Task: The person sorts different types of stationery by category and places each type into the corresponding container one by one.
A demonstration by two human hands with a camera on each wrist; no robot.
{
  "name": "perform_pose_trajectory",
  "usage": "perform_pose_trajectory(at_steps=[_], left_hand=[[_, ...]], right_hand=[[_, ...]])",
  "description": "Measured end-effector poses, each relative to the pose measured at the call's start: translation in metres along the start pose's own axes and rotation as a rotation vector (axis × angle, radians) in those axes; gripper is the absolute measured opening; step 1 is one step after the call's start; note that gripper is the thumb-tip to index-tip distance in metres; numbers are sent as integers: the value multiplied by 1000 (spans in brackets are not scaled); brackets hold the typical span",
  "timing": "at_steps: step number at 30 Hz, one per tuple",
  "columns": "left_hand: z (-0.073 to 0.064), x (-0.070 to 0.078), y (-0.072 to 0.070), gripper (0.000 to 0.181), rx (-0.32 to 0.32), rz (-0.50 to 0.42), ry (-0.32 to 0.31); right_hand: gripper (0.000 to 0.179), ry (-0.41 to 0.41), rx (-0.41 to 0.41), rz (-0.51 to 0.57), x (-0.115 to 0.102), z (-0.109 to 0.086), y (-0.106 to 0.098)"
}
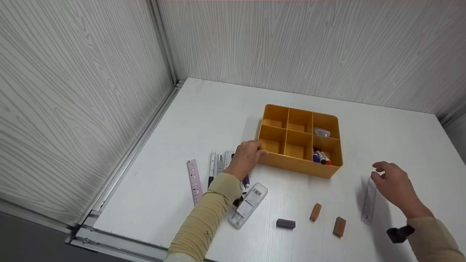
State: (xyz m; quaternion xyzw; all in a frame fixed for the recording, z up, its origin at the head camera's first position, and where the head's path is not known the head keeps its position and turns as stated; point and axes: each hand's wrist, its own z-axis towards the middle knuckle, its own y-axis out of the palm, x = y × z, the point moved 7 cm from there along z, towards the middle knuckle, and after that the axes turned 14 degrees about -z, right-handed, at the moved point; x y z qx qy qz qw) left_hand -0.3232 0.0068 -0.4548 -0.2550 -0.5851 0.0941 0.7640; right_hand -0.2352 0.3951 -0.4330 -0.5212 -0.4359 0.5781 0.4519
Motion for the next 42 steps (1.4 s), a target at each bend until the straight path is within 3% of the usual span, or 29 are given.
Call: perform_pose_trajectory(at_steps=[7,15,18,21,29,36,42], left_hand=[[0,-1,1,21,-7,-21,-32],[0,-1,0,21,-3,-21,-49],[0,0,0,20,-3,-21,-33],[0,1,0,18,0,-24,-15],[1,2,-1,24,17,7,43],[1,4,-2,26,14,16,59],[0,3,-1,25,13,19,66]], right_hand=[[46,63,-139,-55,6,-25,20],[82,181,-438,-133,8,-43,44],[88,198,-491,-169,5,-46,52],[85,183,-473,-195,0,-48,55],[59,134,-320,-188,-6,-49,47],[60,192,-348,-156,3,-47,48],[57,186,-332,-104,5,-46,52]])
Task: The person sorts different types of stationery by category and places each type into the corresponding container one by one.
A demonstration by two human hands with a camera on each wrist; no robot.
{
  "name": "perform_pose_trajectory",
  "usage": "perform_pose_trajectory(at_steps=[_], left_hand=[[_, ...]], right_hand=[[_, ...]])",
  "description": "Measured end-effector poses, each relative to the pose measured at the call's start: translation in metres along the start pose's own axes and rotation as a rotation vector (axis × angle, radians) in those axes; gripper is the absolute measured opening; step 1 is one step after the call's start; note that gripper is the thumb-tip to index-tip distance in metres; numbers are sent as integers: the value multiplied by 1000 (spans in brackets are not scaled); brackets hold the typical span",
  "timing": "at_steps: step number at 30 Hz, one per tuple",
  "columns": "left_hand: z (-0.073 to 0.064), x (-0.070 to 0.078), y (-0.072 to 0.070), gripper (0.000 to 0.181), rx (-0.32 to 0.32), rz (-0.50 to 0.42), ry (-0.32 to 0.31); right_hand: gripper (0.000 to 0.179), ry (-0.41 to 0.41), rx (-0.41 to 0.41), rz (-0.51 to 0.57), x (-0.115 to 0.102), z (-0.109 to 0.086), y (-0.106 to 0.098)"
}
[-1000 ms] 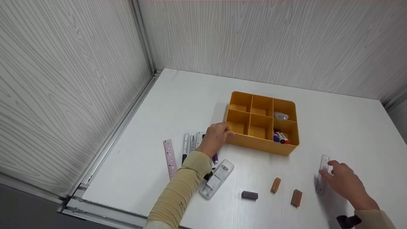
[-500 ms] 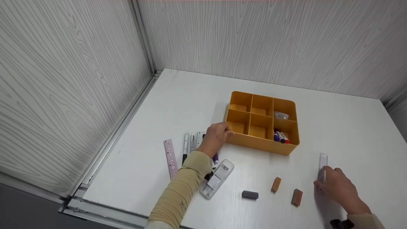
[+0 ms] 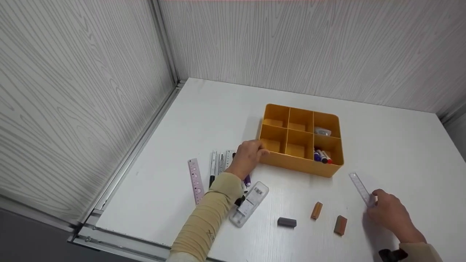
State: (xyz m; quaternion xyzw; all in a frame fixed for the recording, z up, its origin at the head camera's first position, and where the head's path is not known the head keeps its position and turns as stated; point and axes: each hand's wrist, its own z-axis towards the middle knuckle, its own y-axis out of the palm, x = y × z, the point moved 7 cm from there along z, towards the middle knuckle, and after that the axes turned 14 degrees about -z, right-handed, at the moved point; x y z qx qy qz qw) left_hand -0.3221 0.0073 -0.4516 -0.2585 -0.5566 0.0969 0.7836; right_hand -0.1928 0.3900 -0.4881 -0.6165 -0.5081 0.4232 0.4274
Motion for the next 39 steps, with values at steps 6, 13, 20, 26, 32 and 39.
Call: perform_pose_trajectory(at_steps=[6,13,20,26,32,39], left_hand=[[0,-2,1,23,-8,-8,-33],[-1,2,-1,23,12,20,15],[-1,2,-1,26,17,32,25],[-1,1,0,25,13,20,11],[-1,-1,0,24,12,13,3],[0,0,-1,24,10,9,10]], right_hand=[[48,-29,79,-4,-5,1,0],[40,-67,184,-29,-6,0,-7],[35,-115,231,-48,-6,0,-12],[42,-142,218,-37,-7,-1,-18],[49,-161,213,-26,-11,-4,-28],[50,-182,265,-21,-20,-8,-42]])
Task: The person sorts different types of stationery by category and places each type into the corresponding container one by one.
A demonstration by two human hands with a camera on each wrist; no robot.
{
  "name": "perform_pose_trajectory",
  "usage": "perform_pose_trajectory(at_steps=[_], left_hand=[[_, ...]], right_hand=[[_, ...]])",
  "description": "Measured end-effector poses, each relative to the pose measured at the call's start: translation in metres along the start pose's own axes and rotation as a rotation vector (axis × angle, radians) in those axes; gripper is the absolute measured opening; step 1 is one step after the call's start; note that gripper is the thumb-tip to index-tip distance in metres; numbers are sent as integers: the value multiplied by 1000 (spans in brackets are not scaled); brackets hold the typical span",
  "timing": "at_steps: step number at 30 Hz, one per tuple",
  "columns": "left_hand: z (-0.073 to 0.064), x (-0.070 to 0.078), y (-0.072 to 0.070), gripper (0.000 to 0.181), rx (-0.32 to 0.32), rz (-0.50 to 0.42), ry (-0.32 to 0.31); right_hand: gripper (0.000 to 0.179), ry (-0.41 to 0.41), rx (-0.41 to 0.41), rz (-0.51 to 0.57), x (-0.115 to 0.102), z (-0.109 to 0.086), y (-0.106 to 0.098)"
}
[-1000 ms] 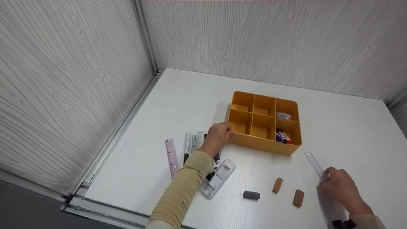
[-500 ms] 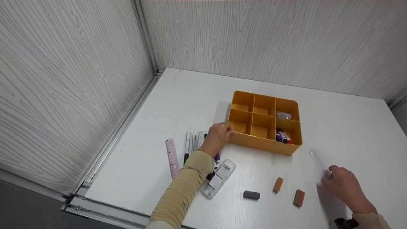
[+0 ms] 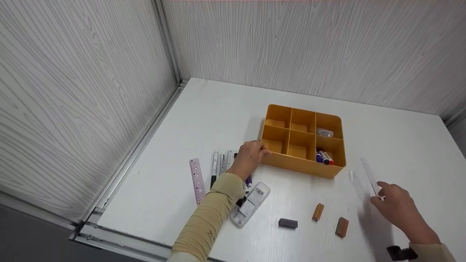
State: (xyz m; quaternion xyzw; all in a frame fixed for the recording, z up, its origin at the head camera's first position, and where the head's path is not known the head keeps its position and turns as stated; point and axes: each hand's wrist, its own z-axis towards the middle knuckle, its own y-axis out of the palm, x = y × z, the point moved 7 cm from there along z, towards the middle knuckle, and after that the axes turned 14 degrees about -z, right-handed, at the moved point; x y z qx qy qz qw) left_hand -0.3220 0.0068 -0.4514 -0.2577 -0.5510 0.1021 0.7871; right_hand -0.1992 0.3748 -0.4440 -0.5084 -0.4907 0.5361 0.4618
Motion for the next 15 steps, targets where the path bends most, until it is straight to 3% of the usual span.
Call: perform_pose_trajectory(at_steps=[15], left_hand=[[-1,0,0,21,-1,-12,-18]], right_hand=[[49,-108,66,16,-41,10,-43]])
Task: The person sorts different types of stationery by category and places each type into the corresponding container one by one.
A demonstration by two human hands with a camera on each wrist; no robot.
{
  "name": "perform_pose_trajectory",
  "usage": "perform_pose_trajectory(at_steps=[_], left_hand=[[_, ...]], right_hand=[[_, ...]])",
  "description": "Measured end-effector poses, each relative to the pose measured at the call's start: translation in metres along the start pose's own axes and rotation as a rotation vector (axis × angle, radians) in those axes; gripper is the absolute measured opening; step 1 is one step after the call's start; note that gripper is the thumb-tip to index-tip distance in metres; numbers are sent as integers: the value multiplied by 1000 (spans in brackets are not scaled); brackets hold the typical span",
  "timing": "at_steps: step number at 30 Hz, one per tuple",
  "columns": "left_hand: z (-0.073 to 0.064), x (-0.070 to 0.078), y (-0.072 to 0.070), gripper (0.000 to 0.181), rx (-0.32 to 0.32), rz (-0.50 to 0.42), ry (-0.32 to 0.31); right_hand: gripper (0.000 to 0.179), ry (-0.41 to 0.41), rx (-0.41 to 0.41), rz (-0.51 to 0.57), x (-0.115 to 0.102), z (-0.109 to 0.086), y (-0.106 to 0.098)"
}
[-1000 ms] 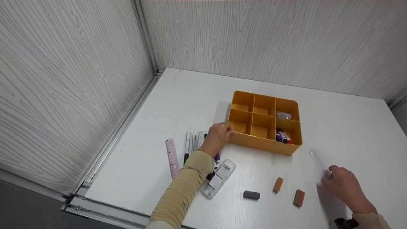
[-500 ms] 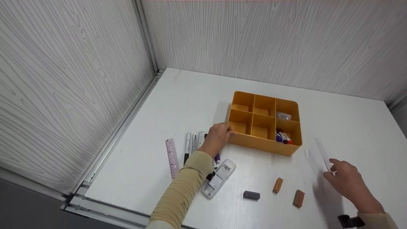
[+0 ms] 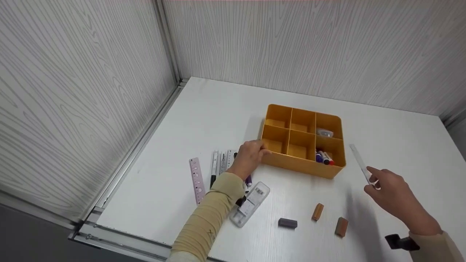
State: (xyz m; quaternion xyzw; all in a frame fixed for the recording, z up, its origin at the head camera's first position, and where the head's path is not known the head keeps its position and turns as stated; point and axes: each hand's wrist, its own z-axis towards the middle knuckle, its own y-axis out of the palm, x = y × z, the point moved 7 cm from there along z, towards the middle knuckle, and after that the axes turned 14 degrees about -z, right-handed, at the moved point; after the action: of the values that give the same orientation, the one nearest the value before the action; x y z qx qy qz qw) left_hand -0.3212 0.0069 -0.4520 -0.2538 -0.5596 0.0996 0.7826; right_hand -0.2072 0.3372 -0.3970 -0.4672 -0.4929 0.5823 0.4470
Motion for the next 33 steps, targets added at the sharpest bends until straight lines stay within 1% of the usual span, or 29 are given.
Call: perform_pose_trajectory(at_steps=[8,10,16,19,22,26,28,30,33], left_hand=[[0,-1,0,19,3,7,-8],[0,-1,0,19,3,10,-10],[1,0,0,17,4,13,-14],[0,1,-1,19,7,17,-7],[0,0,-1,21,8,14,-10],[0,-1,0,22,3,9,-20],[0,-1,0,21,2,3,-20],[0,-1,0,21,4,4,-13],[0,-1,0,21,6,0,-6]], right_hand=[[45,-39,19,7,-27,16,-20],[44,-55,39,-1,-33,19,-24],[39,-114,48,-44,-55,28,-33],[32,-158,58,-76,-68,34,-35],[24,-217,93,-102,-82,40,-36],[23,-299,145,-120,-98,48,-36],[22,-310,130,-125,-104,52,-34],[23,-307,95,-130,-109,57,-30],[18,-310,64,-150,-117,63,-27]])
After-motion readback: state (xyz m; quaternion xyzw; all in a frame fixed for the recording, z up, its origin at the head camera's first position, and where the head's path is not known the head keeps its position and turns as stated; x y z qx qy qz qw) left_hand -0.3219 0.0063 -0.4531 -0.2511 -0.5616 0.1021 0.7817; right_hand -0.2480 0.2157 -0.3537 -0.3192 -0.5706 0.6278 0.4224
